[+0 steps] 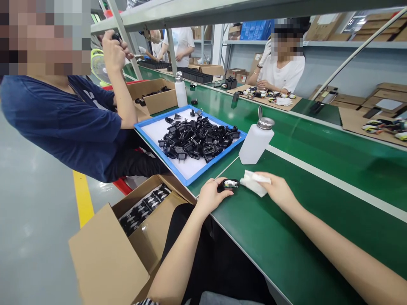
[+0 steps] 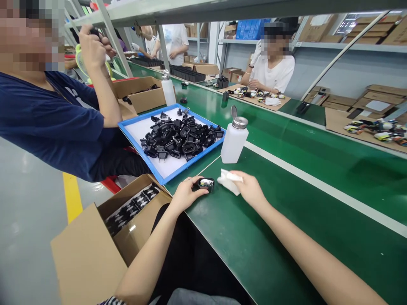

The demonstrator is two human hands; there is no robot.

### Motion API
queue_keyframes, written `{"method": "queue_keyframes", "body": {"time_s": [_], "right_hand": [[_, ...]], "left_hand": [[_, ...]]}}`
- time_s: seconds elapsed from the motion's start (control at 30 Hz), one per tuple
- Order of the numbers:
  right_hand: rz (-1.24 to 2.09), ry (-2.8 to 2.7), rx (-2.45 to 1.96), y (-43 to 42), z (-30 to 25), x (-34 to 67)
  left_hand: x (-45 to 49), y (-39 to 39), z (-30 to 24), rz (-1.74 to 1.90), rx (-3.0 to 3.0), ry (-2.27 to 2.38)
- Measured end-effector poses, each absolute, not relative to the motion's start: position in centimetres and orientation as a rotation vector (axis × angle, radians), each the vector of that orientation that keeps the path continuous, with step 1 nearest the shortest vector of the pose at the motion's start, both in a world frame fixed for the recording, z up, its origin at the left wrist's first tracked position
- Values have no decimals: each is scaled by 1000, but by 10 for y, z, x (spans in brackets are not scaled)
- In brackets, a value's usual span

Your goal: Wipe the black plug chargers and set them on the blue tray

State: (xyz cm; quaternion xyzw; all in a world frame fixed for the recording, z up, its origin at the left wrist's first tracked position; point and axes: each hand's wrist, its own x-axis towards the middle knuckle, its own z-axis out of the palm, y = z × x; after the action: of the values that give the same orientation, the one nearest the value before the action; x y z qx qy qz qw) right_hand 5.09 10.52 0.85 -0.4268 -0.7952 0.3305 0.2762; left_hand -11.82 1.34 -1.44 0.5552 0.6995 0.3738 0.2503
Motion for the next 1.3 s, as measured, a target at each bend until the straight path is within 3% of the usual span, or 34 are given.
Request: {"method": "queue_keyframes", "body": {"time_s": [0.17,0.43,0.63,0.83,0.9,1.1,1.3], "right_hand": [[937,-2119,-971,102,27,17],[742,-2463,-523,87,4,10],[961,-2384,-998,98,19,39],[1118,-2253,-1486,140,75,60],[1004,-2256,-1603,160,97,60],[154,-2165,-1436,184,139,17],[53,-2253,-1513,180,120,-11]], "left_hand": [[-118,13,-13,1020,1498,1922],[-118,13,-15,1023,1521,1913],[-118,11,-12,1032,1540,1862],[-117,10,-13,1033,1492,1884],[-117,10,-13,1044,1487,1875],[-116,6,-10,1055,1455,1893],[-118,6,-16,1025,1605,1895]]}}
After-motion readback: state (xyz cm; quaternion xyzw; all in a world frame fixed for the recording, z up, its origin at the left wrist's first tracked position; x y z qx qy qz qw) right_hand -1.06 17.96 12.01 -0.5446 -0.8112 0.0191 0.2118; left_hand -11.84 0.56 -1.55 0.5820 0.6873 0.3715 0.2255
